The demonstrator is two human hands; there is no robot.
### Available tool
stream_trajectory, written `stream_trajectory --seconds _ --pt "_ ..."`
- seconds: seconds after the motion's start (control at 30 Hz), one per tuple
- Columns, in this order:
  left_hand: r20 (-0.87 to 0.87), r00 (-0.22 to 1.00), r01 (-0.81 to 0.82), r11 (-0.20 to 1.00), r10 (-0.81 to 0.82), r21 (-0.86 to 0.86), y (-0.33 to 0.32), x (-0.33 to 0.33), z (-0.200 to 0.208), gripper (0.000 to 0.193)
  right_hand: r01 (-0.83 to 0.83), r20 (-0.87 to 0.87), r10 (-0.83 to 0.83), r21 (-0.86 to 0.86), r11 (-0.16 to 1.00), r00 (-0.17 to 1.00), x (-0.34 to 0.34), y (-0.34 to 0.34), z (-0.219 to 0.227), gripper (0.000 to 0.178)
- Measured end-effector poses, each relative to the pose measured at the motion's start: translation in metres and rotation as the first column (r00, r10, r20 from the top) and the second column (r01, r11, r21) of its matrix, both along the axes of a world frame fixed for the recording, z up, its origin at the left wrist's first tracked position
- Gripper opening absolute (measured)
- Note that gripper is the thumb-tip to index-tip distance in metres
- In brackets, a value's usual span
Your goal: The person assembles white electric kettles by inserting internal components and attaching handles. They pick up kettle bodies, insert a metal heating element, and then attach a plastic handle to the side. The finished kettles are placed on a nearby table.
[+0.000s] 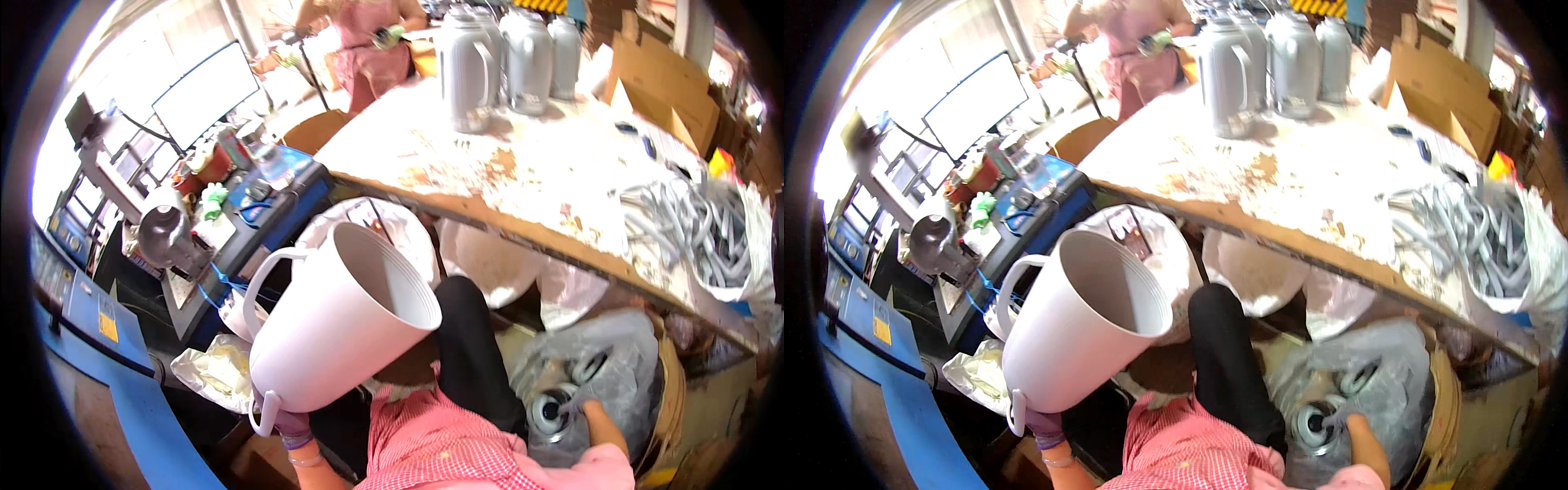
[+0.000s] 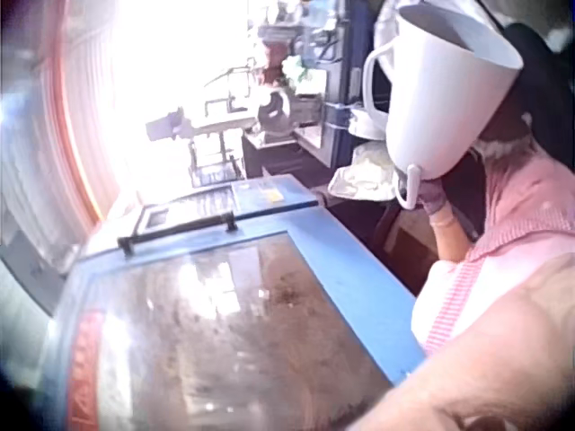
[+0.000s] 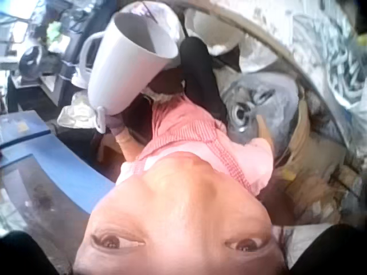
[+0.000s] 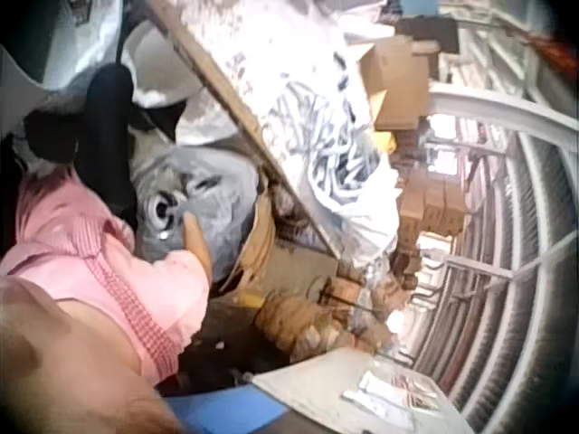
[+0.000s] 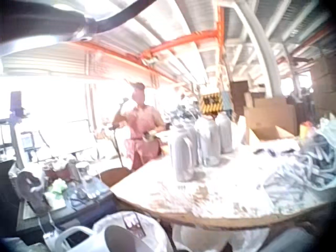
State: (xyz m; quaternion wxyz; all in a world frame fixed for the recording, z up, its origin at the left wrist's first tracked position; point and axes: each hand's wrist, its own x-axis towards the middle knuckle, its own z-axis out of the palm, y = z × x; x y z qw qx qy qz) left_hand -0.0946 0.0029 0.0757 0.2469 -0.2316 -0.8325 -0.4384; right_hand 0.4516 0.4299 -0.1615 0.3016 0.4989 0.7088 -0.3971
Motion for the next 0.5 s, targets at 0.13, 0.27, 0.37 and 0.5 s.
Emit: stream_trajectory --seconds 0.13,0.27,0.37,0.5 --pt "0.226 0.942 0.056 0.781 -0.247 0.622 -0.022 -0.006 -0.013 0.063 0.081 -0.131 -0.066 0.113 0.990 0.989 -0.055 0.022 0.141 0.099" --pt "0.194 0.811 0.053 0.400 -0.552 0.915 -0.009 0.004 0.010 0.060 -0.166 -0.425 0.203 0.124 0.978 0.882 -0.141 -0.013 0.301 0.109" --pt "0.138 0.723 0.035 0.235 -0.677 0.971 0.004 0.015 0.027 0.054 -0.405 -0.604 0.235 -0.161 0.900 0.762 -0.183 -0.051 0.296 0.095" --pt "0.266 0.897 0.079 0.721 -0.353 0.689 -0.018 0.020 0.012 0.056 -0.422 -0.685 0.238 -0.111 0.900 0.688 -0.208 -0.050 0.238 0.037"
